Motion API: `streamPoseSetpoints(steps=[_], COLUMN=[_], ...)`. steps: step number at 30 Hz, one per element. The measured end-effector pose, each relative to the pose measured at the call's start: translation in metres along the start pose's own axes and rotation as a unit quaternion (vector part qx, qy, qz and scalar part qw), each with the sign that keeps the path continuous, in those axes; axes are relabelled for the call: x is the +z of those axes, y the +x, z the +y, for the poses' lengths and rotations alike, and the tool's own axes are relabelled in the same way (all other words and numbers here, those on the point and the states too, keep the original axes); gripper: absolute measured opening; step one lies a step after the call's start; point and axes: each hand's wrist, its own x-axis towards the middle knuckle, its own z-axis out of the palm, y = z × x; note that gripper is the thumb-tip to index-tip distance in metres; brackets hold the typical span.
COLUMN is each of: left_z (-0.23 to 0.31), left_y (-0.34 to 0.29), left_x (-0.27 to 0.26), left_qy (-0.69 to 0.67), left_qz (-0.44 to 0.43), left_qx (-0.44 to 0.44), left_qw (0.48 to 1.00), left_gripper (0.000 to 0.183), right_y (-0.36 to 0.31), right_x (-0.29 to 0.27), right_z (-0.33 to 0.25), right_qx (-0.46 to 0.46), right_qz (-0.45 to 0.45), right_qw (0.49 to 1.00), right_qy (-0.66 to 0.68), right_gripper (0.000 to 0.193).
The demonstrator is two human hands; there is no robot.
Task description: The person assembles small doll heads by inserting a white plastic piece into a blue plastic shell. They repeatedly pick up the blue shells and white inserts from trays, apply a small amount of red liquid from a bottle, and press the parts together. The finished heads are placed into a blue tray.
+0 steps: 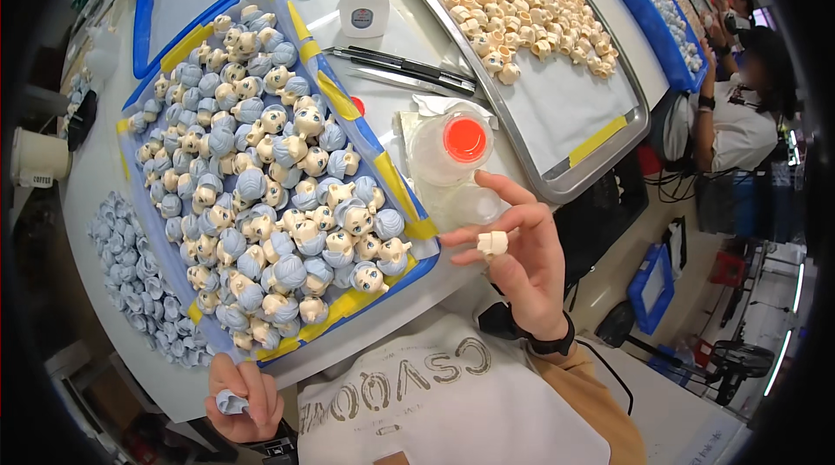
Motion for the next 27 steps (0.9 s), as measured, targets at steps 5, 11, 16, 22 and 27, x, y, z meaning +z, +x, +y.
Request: streamPoseSetpoints(steps=[5,11,16,22,27], left_z=[-0.001,-0.009,-0.015,-0.014,-0.010], left_y=[-0.003,0.001,0.000,0.002,0.002], left_x=[-0.002,0.003,0.002,-0.001,0.007], left_qy=[-0.015,0.072,0.096,0.118,0.130], left_qz=[-0.035,-0.048,-0.076,-0.084,-0.015], left_qx=[0.010,-0.038,-0.036,-0.032,-0.055], left_qw=[0.999,0.995,0.992,0.989,0.990], left_gripper=[0.035,0.042,0.042,0.043,0.046], right_y=[-0.002,0.053,0.076,0.079,0.072], right_x=[-0.009,0.006,0.015,0.017,0.016], right_z=[-0.033,-0.071,-0.067,-0.065,-0.064], right_qx=[-0.096,-0.203,-0.244,-0.235,-0.227], right_qz=[0.070,0.038,-0.048,-0.088,-0.044], right_qw=[0.978,0.811,0.723,0.711,0.728], right_qy=[-0.172,-0.548,-0.644,-0.657,-0.645], right_gripper=[0.028,0.017,0.015,0.013,0.013])
